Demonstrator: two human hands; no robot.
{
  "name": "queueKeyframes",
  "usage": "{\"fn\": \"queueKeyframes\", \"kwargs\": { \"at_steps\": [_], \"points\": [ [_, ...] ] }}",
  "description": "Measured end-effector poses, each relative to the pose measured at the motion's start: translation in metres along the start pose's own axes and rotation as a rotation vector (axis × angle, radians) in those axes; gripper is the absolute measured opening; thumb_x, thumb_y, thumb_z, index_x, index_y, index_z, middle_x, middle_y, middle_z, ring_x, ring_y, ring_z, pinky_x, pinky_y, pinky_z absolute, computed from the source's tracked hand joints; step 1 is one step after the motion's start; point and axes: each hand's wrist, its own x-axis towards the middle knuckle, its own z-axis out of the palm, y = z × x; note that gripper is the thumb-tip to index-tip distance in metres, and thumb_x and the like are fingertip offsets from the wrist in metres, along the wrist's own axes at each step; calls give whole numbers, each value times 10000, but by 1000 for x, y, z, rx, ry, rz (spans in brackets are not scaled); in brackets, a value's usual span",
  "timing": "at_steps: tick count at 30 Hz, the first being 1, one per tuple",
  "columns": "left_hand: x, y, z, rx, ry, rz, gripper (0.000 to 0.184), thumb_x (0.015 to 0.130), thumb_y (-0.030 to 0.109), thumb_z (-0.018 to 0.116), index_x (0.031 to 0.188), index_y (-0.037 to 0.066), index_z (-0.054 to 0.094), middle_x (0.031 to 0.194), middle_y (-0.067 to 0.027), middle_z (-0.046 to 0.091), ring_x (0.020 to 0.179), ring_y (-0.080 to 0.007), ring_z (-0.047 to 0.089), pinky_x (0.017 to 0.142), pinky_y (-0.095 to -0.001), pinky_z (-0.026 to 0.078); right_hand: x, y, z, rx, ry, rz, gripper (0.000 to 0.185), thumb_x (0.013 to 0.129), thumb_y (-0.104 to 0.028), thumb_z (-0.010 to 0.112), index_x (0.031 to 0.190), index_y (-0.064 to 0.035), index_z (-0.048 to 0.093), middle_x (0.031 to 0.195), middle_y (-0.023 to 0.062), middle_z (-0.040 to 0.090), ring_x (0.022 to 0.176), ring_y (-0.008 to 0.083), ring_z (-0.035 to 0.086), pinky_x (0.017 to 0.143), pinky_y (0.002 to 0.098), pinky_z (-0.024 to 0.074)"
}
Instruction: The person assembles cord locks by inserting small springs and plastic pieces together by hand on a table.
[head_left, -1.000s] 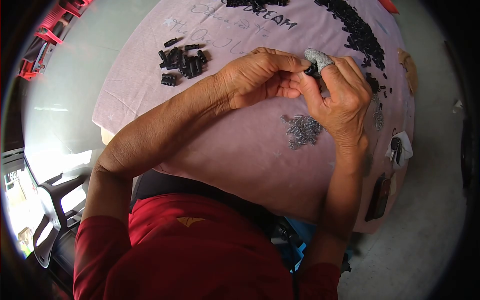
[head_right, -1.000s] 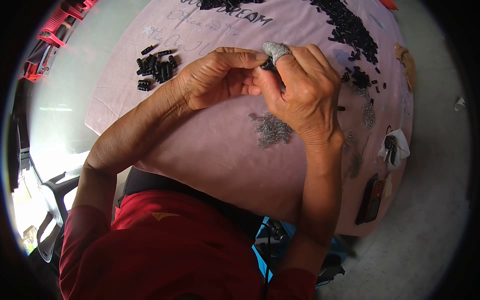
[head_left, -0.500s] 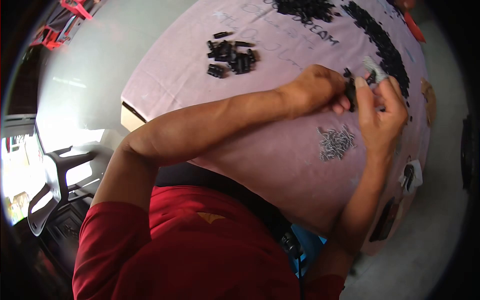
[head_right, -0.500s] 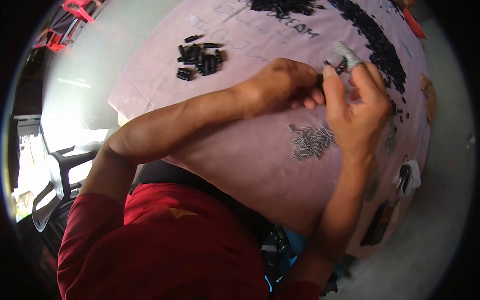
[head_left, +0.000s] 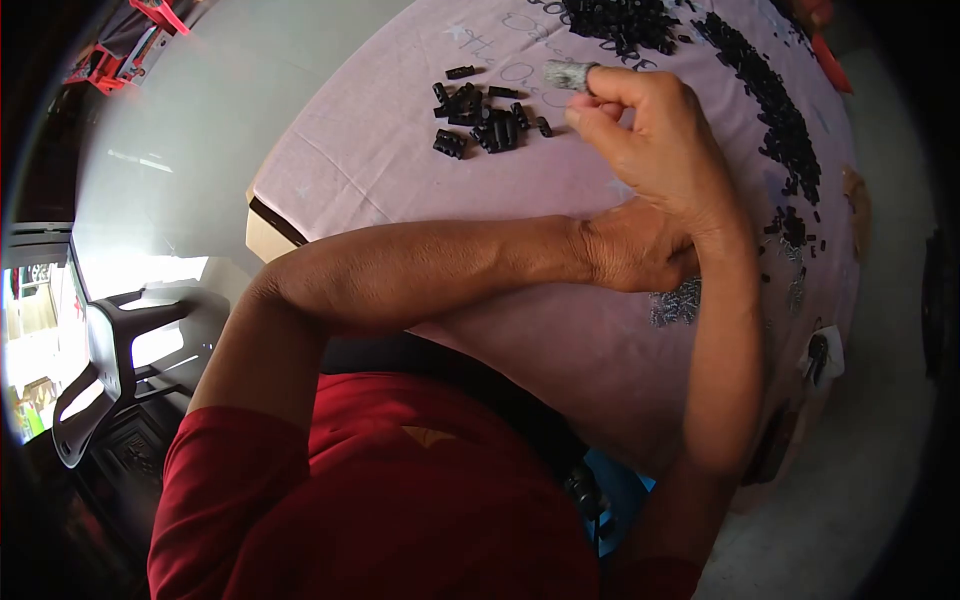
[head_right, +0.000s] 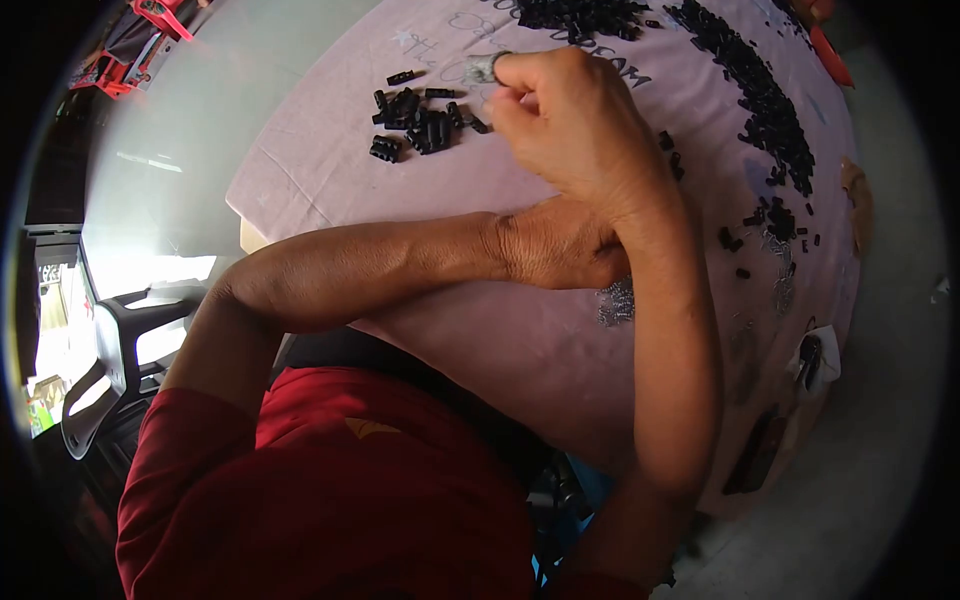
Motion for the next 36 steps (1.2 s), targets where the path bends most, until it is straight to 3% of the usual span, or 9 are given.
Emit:
{"fn": "queueKeyframes", "kwargs": {
  "at_steps": [4,7,9,12,14,22,24,29,36],
  "points": [
    [9,-2,-1,-127,70,-69,179,825,83,559,947,-22,638,875,-190,674,863,-324,660,781,-391,514,-19,11,-36,32,220,-51,246,834,-108,679,703,34,527,512,40,482,502,80,430,485,299,394],
    [15,-19,-19,-288,154,-300,171,860,116,562,910,-12,665,800,-101,677,780,-156,642,744,-320,517,-62,27,-72,138,254,372,212,863,-124,676,742,36,609,615,-104,482,575,4,405,495,226,337],
    [26,-20,-35,-630,343,-560,133,939,118,575,926,1,637,867,-48,655,780,-82,606,711,-221,506,-94,39,-71,96,205,465,169,862,-124,677,823,40,657,626,-99,501,581,5,414,503,219,346],
    [37,-53,-59,-805,552,-668,139,941,128,576,954,12,649,878,-99,674,814,-172,639,717,-313,519,-135,69,-59,28,199,535,198,851,-127,684,990,11,709,661,-34,617,587,29,474,536,222,400],
    [35,-63,-60,-702,505,-576,141,942,141,572,958,20,643,862,-85,661,792,-167,618,703,-305,501,-150,73,-53,-1,421,495,205,840,-123,692,1007,-4,712,680,10,659,589,43,507,557,227,425],
    [23,-17,-46,105,95,-239,242,960,164,592,1138,15,660,965,-10,682,891,-66,603,836,-237,486,-147,54,-56,-323,333,359,153,795,-90,704,927,-12,701,789,115,665,615,227,617,590,322,474],
    [30,-16,-56,-93,358,-538,237,959,146,591,1152,30,663,958,-23,684,879,-69,610,826,-235,490,-147,54,-52,-236,346,362,133,802,-95,700,905,-11,694,778,118,658,610,252,610,587,335,472],
    [41,-33,-87,-468,748,-597,181,951,206,580,940,34,634,858,-65,660,772,-146,602,695,-293,479,-146,46,-56,-331,296,345,143,796,-97,705,909,-10,695,744,113,660,590,215,606,573,311,466],
    [32,-38,-54,-378,295,-411,146,969,144,565,922,47,663,804,-16,660,705,-101,582,678,-243,469,-149,28,-68,-65,20,467,109,783,-78,689,788,16,634,644,104,640,528,135,567,538,288,445]
  ]
}}
